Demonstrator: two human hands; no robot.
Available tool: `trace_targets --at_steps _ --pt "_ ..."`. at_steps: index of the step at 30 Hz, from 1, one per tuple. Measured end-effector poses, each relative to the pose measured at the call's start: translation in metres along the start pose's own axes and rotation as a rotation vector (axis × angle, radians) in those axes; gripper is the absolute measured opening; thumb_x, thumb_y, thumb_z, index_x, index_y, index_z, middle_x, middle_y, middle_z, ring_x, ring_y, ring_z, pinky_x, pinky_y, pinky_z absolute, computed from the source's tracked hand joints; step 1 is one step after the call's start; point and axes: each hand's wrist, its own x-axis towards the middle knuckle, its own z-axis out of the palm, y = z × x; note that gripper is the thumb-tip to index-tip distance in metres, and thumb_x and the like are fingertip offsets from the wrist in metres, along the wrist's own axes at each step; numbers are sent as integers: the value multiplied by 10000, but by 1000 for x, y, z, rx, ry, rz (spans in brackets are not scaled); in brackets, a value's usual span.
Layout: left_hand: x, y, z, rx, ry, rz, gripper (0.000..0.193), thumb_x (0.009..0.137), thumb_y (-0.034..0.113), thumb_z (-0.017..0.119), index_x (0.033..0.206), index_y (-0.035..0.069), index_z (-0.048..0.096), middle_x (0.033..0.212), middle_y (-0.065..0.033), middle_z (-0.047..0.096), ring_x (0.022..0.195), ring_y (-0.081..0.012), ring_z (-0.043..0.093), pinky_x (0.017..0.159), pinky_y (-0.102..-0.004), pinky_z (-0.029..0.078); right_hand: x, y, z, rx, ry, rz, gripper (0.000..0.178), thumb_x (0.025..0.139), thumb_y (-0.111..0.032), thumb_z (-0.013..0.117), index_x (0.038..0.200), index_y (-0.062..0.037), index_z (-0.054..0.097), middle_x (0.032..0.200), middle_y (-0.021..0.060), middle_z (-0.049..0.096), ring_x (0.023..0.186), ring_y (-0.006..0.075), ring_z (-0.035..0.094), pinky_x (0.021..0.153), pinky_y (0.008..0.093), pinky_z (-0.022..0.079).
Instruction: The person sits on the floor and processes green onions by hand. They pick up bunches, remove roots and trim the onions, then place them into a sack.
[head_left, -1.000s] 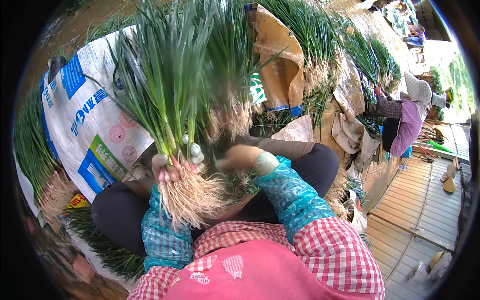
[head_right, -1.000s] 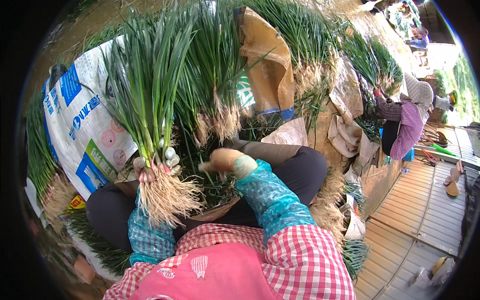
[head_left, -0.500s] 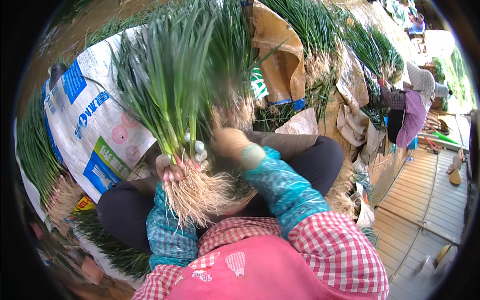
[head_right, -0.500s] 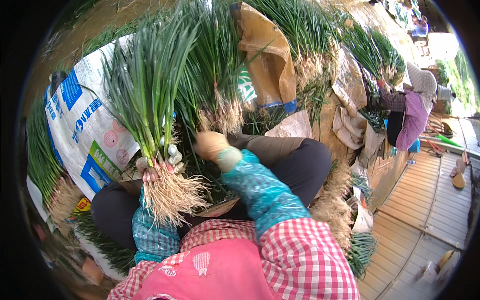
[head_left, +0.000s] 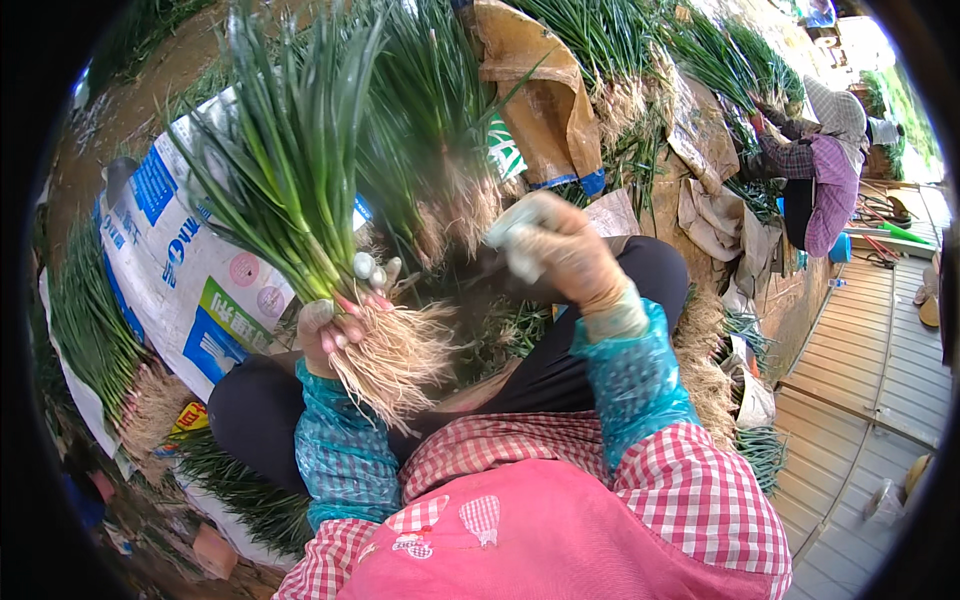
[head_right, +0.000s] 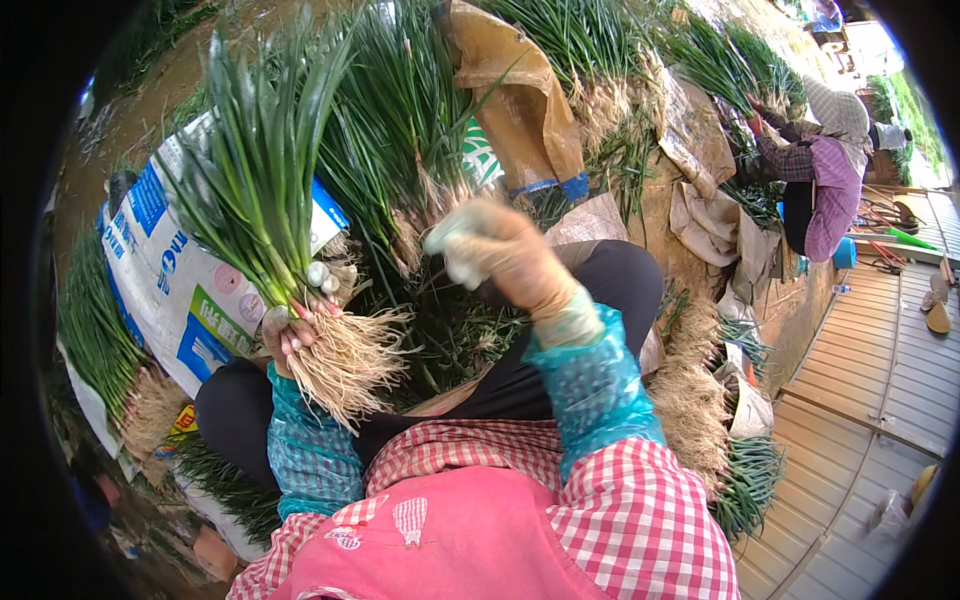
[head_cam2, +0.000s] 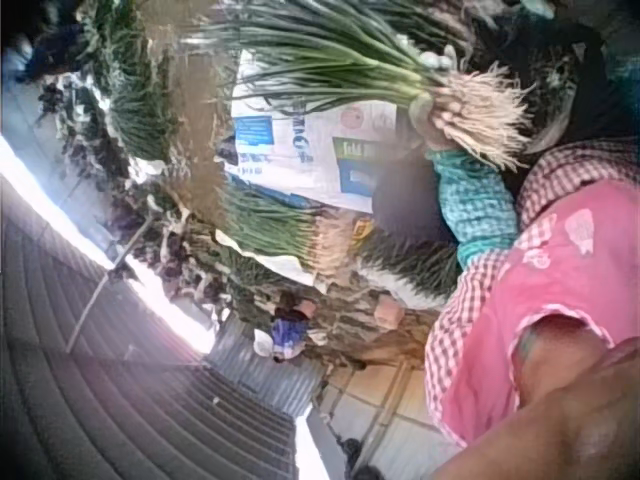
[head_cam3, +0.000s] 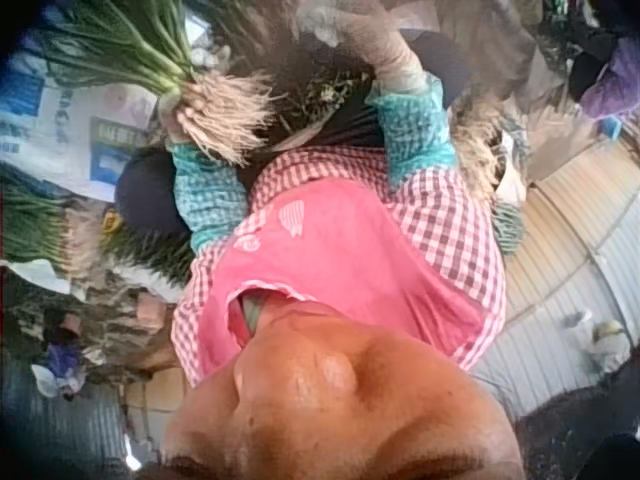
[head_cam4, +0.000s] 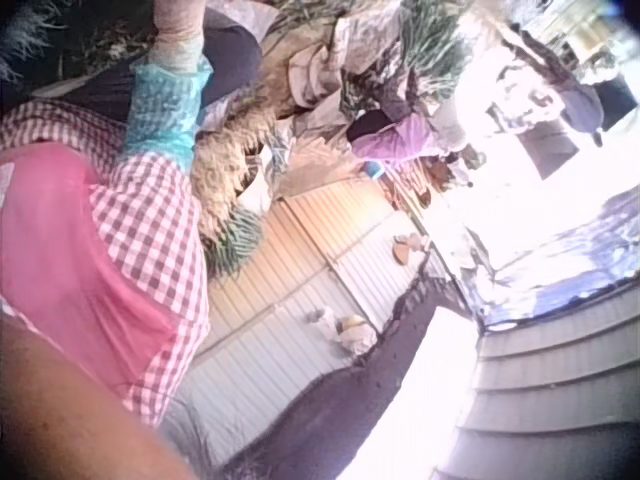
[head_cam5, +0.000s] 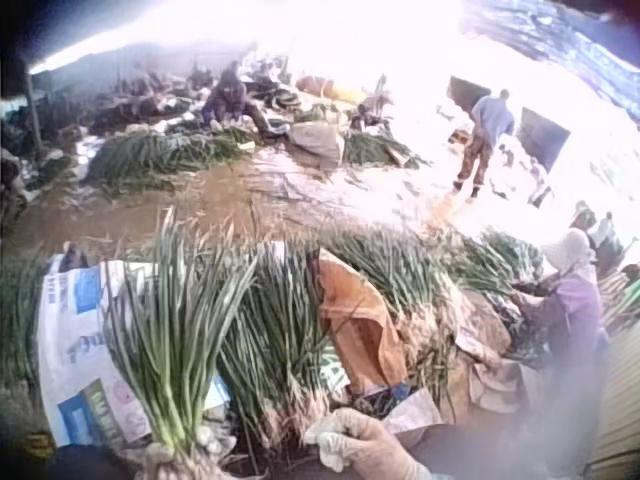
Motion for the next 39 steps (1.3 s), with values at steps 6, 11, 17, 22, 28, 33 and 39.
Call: trace_targets --at_steps 6,11,17,22,28,33,39 --pt "-4 13 27 329 -25 9 275 753 188 581 848 -64 640 748 -163 640 534 -146 547 518 -194 472 1 -6 63 -262 -227 -81 257 946 -242 544 1109 -51 596 718 -55 519 591 54 473 511 210 401" --pt "-18 54 56 246 -65 234 290 830 194 525 844 -65 655 711 -171 654 774 -252 629 789 -328 511 -1 -20 55 -181 20 -210 244 981 -253 470 952 -43 591 754 7 615 549 72 525 514 193 432" --pt "8 97 100 371 -147 537 333 895 147 481 1148 -57 551 1007 -177 630 1029 -254 585 923 -320 455 5 -19 124 -401 -243 -771 319 960 -164 469 1228 4 508 1086 92 581 924 151 562 809 265 464" --pt "-28 182 85 522 41 888 184 885 -6 482 1051 -13 562 963 -130 648 898 -192 625 724 -282 507 -4 -59 164 -122 -374 -72 255 966 -256 466 854 -64 591 601 -65 386 497 34 319 452 203 245" --pt "-88 234 101 1016 528 1514 205 924 127 497 987 -41 599 934 -83 641 766 -123 586 646 -218 491 -3 -57 239 -266 -368 -111 206 953 -183 497 995 -13 604 602 -74 404 464 22 302 423 186 225" --pt "-111 229 135 644 614 1447 209 868 113 574 1046 13 616 907 -70 667 764 -157 641 661 -257 515 12 -62 359 -344 -675 -315 258 915 -227 584 1059 -16 617 751 -29 561 633 70 477 562 222 392" --pt "-118 234 134 461 645 1383 292 923 233 497 976 -23 630 859 -75 649 678 -117 581 665 -219 470 3 -77 271 -490 -708 -322 257 963 -205 513 829 -3 598 636 -17 511 493 41 420 465 183 331"
